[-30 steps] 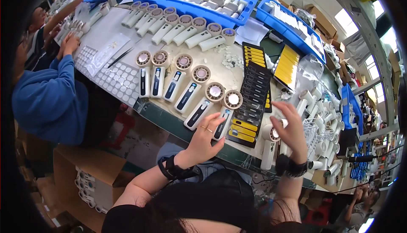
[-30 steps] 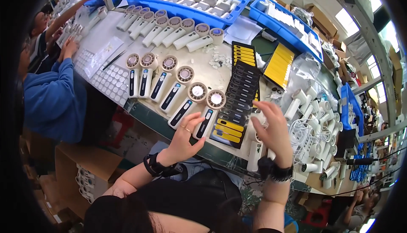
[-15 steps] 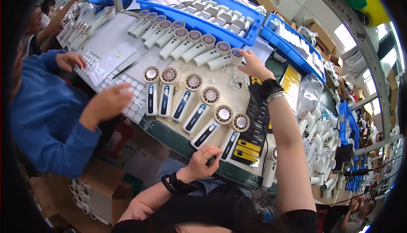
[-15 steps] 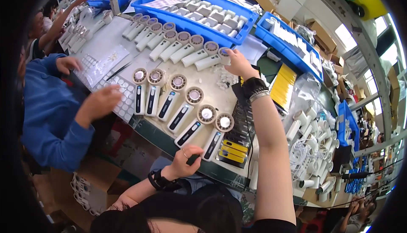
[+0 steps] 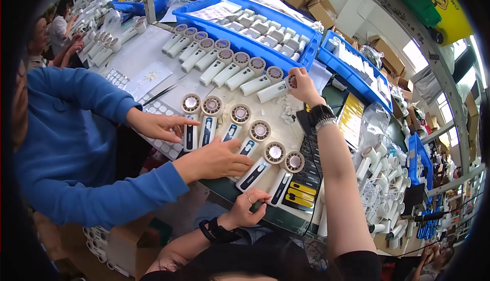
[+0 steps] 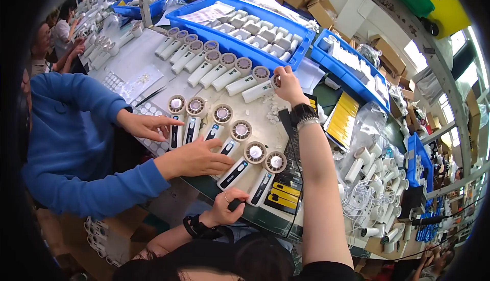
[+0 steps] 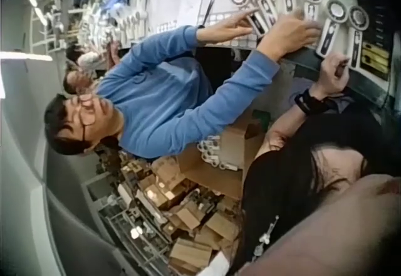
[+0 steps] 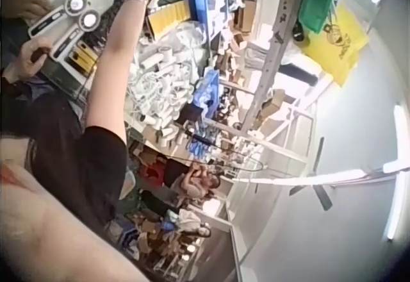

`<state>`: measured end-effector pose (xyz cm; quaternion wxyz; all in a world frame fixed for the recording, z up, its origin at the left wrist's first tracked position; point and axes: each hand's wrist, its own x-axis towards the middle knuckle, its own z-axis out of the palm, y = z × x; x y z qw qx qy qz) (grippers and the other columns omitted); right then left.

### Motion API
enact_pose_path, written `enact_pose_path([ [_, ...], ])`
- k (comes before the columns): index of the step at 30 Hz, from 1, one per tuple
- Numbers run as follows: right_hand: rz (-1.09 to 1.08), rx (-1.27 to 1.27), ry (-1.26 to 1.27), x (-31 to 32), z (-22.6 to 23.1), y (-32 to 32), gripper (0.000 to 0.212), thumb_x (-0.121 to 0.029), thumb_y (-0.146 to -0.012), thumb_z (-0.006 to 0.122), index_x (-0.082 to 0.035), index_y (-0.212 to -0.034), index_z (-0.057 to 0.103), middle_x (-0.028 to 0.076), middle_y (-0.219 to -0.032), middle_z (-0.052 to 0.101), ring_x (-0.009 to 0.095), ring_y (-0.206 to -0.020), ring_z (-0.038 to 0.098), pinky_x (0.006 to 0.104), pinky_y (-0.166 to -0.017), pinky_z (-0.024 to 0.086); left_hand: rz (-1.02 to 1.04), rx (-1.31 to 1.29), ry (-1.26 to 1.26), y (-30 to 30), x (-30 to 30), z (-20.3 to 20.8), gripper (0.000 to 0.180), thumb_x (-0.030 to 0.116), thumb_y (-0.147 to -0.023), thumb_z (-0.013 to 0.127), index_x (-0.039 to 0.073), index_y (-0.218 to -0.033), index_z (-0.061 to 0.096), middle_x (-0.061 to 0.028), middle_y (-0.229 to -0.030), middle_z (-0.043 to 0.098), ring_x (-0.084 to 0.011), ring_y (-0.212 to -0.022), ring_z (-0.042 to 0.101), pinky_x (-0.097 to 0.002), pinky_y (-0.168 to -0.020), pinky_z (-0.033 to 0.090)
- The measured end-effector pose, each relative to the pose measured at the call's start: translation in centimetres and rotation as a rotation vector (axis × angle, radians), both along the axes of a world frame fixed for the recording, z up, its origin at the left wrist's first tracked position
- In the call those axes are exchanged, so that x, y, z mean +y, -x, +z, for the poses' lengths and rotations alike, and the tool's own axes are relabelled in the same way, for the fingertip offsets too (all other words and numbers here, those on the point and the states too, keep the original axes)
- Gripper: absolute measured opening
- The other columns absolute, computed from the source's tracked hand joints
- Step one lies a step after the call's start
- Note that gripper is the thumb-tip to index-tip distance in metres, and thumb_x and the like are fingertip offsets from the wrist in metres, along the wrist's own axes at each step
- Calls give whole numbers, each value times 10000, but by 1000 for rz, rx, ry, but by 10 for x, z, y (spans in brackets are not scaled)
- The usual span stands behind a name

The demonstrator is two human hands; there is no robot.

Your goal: The person tests a handheld fan by pressing its button, peels a sticker from a sheet, and applies it to the fan. They then peel a label from a strip, press it onto the fan handle, and place the fan onto the table.

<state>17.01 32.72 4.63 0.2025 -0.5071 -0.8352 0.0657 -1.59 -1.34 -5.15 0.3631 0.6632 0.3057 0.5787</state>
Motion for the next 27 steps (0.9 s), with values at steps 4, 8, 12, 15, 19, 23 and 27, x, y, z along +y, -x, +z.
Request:
enact_pose_path([
  [4,105,129,-201,-51,47,-9,517,-7,-608,726,-70,-1073,509,118,-1070,498,271,-904,590,326,-769,505,-39,-14,-45,3,-1,7,287,-50,-697,595,9,-976,566,-121,-855,614,-225,-722,608,-302,-671,498],
  [8,245,119,-156,-132,116,-7,469,39,-644,714,-85,-1054,524,89,-1062,491,179,-780,614,265,-695,517,120,27,-263,15,0,44,329,-37,-692,577,-11,-1017,534,-148,-936,598,-275,-819,596,-337,-747,483],
  [12,387,68,-43,-198,135,-6,461,45,-652,711,-91,-1055,534,76,-1074,495,152,-784,616,262,-694,520,399,52,-94,16,11,80,365,100,-797,579,-10,-1129,476,-146,-1065,562,-240,-994,554,-320,-846,449],
  [15,482,13,63,-233,124,-11,453,17,-665,718,-90,-1069,543,73,-1096,495,149,-813,623,257,-714,521,-283,-414,582,6,23,89,322,175,-886,510,6,-1155,458,-122,-1025,572,-206,-924,575,-304,-790,470],
  [19,556,-35,42,-260,99,-7,444,-34,-701,713,-99,-1110,554,80,-1152,502,169,-845,630,265,-749,521,-779,-599,949,2,17,75,325,269,-968,407,32,-1189,440,-90,-950,578,-162,-787,587,-277,-684,487],
  [23,607,112,121,-244,68,-10,438,-76,-735,694,-96,-1151,560,100,-1152,538,207,-861,634,284,-769,520,-665,-535,987,16,7,55,416,338,-973,386,16,-1235,420,-90,-883,572,-161,-658,577,-262,-581,483],
  [27,234,92,266,-157,28,-48,270,-97,-769,645,-43,-1033,640,127,-935,642,275,-836,629,331,-752,513,-564,-577,1010,21,-1,65,378,321,-975,390,28,-1210,431,-79,-842,567,-151,-624,568,-254,-560,479],
])
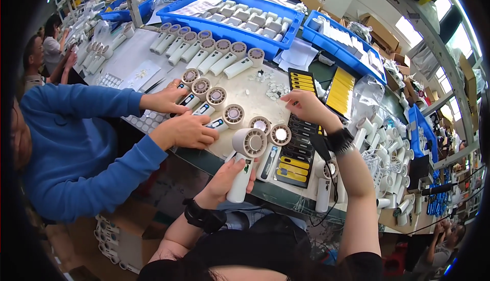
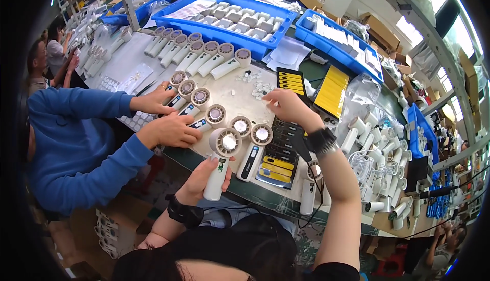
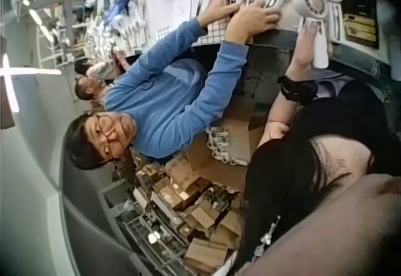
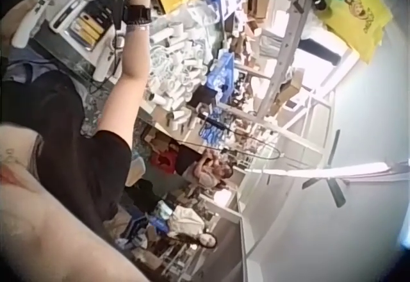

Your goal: The person tests a handheld fan by pressing its button, peels a sticker from a sheet, and applies it to the fan. They then peel a label from a strip, press it onto the fan handle, and place the fan onto the table.

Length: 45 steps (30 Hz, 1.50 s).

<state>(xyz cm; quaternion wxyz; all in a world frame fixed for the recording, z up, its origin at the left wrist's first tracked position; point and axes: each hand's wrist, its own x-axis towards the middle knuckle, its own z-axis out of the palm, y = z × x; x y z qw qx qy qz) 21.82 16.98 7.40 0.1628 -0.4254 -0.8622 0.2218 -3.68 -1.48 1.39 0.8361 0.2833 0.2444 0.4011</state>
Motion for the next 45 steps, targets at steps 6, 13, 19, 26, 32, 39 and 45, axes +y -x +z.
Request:
enact_pose_path([
  [6,69,-195,-304,65,-69,7,144,-115,-776,555,-58,-807,684,113,-769,642,262,-739,633,342,-663,509,38,28,-12,7,3,0,328,300,-976,396,32,-1153,461,-77,-801,565,-157,-610,565,-267,-554,480],
  [13,90,-575,-476,84,-113,31,195,-146,-793,519,-126,-622,610,49,-611,583,204,-570,593,347,-519,485,103,-109,186,21,4,-37,391,283,-958,387,21,-1243,440,-123,-790,575,-215,-590,576,-324,-508,491],
  [19,-124,-176,-269,81,-98,25,141,-104,-613,647,3,-703,667,183,-753,645,328,-779,635,390,-675,508,-65,-32,-78,29,43,-59,481,362,-929,443,71,-1302,357,-82,-727,543,-205,-519,547,-299,-436,464],
  [26,-78,-162,-294,65,-77,16,109,-48,-626,614,-3,-719,650,165,-727,635,326,-703,612,389,-625,494,-668,882,-931,104,146,6,191,175,-773,603,98,-945,627,-70,-1081,581,-285,-981,514,-397,-831,413],
  [32,-109,108,-258,56,-35,-3,125,-51,-634,612,0,-739,654,144,-708,641,286,-657,619,350,-595,489,-592,886,-1001,93,143,9,213,139,-755,621,94,-963,623,-89,-1006,598,-304,-904,535,-406,-797,433],
  [39,-154,843,137,-14,26,-15,234,-95,-807,604,44,-990,647,62,-728,648,91,-649,601,235,-604,490,96,179,-366,12,30,-27,537,192,-814,631,-35,-1234,385,-109,-728,554,-206,-536,566,-288,-466,472],
  [45,-285,1065,479,-94,49,-22,262,-54,-879,569,56,-1116,586,101,-965,630,119,-851,621,227,-784,518,14,255,-244,-14,19,31,155,40,-784,617,-30,-906,552,-96,-749,592,-170,-621,595,-267,-564,477],
])
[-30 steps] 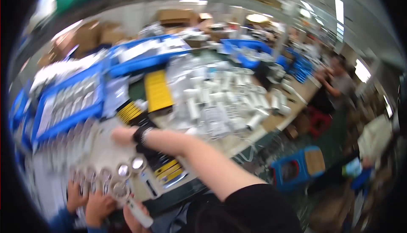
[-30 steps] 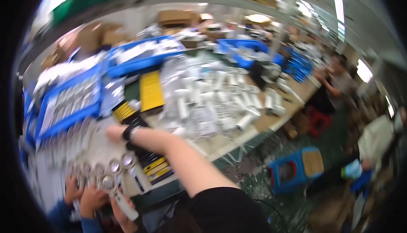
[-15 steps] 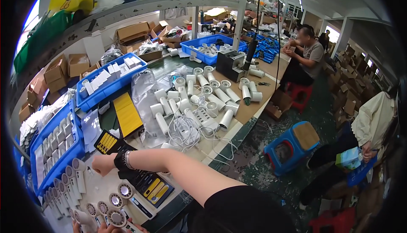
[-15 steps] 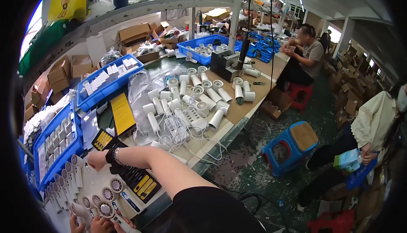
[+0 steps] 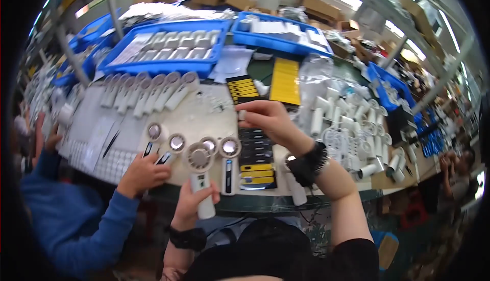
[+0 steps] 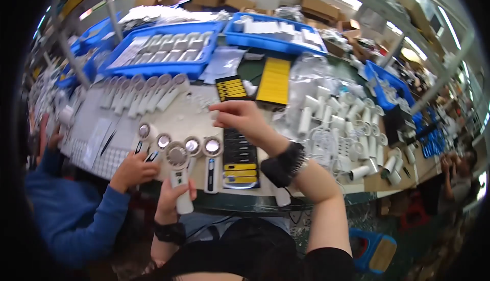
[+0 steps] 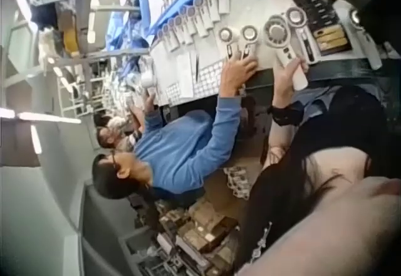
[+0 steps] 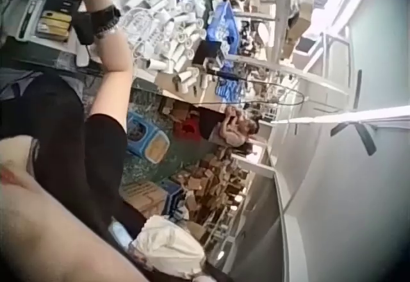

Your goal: The person tests a handheld fan by pressing its button, peels a sticker from a sheet, and applies it to the fan. They then peel a label from a strip, press it onto the fan handle, and place the fan onto the table.

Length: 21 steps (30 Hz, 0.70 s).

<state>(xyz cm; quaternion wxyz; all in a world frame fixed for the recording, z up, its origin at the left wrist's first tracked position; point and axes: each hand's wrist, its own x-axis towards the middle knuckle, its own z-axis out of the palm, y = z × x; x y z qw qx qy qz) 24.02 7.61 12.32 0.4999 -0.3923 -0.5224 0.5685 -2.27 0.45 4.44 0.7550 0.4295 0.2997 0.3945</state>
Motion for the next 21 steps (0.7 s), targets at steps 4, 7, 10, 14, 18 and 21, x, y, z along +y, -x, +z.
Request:
enact_pose_path([
  [4,60,20,88,-29,3,13,249,-48,-883,561,63,-1104,588,92,-951,630,119,-841,627,216,-750,520,53,-43,11,-8,-9,8,378,76,-775,589,-7,-1113,444,-108,-800,588,-176,-642,583,-276,-574,469],
  [7,67,38,99,-44,5,21,242,-48,-884,559,61,-1098,591,85,-926,634,113,-810,630,207,-730,518,55,-79,1,-9,-9,12,371,74,-781,585,1,-1117,445,-114,-839,587,-175,-655,582,-274,-584,470],
  [10,105,64,119,-53,5,26,236,-47,-885,558,59,-1092,594,79,-905,638,103,-773,628,207,-718,517,31,-110,6,-12,-7,12,370,71,-785,583,5,-1122,444,-121,-877,585,-175,-656,580,-273,-589,471],
  [14,134,68,106,-60,-1,34,218,-54,-887,566,40,-1077,615,77,-892,648,102,-791,629,197,-719,508,48,-164,10,-18,-6,16,388,71,-786,587,3,-1140,444,-125,-932,578,-174,-671,579,-278,-587,473],
  [18,135,84,56,-66,-26,45,177,-36,-879,577,32,-1032,634,63,-898,647,94,-759,620,202,-697,507,66,-199,23,-24,-6,20,407,69,-795,585,0,-1170,441,-124,-985,571,-175,-754,592,-279,-607,493],
  [21,6,-52,-106,-73,-43,58,147,17,-847,584,24,-980,645,63,-884,623,92,-759,603,204,-695,498,123,-208,52,-26,-6,16,414,69,-811,574,-3,-1195,437,-131,-1051,565,-181,-851,593,-274,-637,514],
])
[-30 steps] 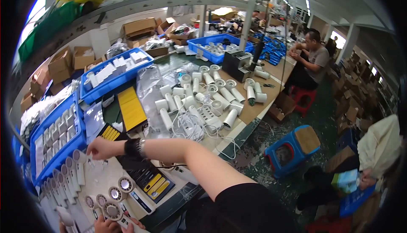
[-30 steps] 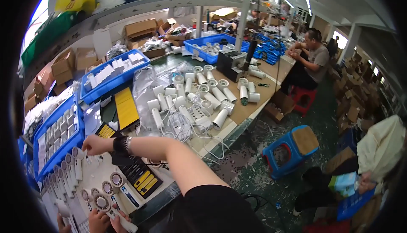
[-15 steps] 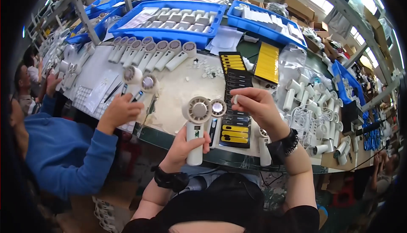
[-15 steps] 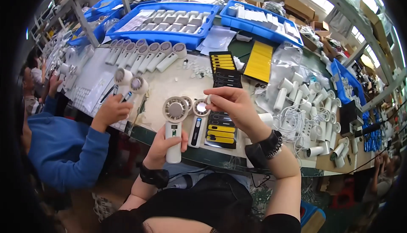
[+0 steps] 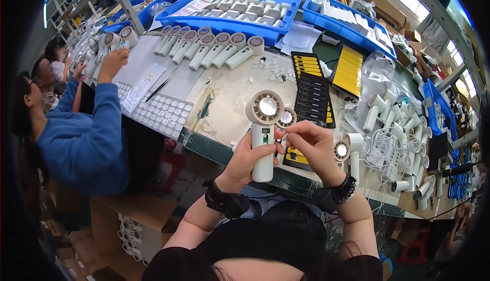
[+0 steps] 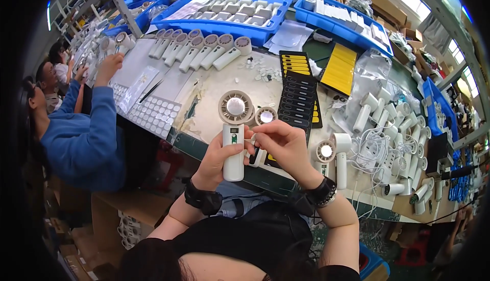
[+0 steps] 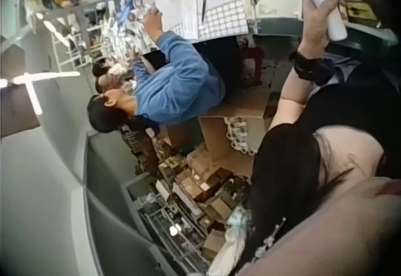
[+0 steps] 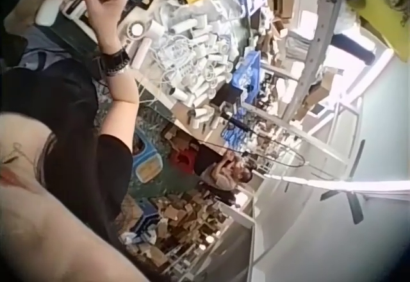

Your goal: The person tests a handheld fan by pressing its button, peels a sticker from a sheet, and applies it to the fan. They then peel a label from a strip, press it onto the fan handle, and place the fan onto the table.

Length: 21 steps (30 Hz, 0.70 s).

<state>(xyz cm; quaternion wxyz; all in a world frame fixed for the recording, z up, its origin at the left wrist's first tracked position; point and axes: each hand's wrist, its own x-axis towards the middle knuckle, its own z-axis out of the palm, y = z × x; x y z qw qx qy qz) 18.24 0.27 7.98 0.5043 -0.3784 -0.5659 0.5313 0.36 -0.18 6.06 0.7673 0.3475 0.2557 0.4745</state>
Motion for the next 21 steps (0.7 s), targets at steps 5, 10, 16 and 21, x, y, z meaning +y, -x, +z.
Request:
enact_pose_path([
  [5,-149,-214,-340,-8,-16,7,170,71,-794,610,24,-953,647,71,-890,611,109,-782,598,227,-681,498,-3,-6,18,3,-3,-5,418,68,-824,564,-6,-1211,426,-147,-1110,558,-184,-896,591,-271,-661,525],
  [10,-254,-399,-634,-8,-22,6,208,98,-739,632,19,-931,649,94,-884,607,154,-770,605,250,-646,496,-28,-15,50,6,-5,-9,434,67,-828,565,2,-1225,405,-172,-1176,537,-179,-895,592,-274,-668,525],
  [16,-355,-532,-766,-6,-26,1,238,86,-699,658,-12,-917,658,89,-832,608,187,-690,614,265,-598,500,-113,-69,-28,9,1,-11,507,34,-796,595,13,-1244,360,-181,-1229,512,-188,-907,593,-279,-676,523],
  [21,-288,-556,-755,5,-16,15,243,86,-708,657,-17,-928,648,90,-804,613,209,-694,620,285,-602,500,-66,-39,-76,26,4,-4,505,10,-766,611,7,-1218,388,-194,-1239,507,-188,-891,597,-281,-670,520],
])
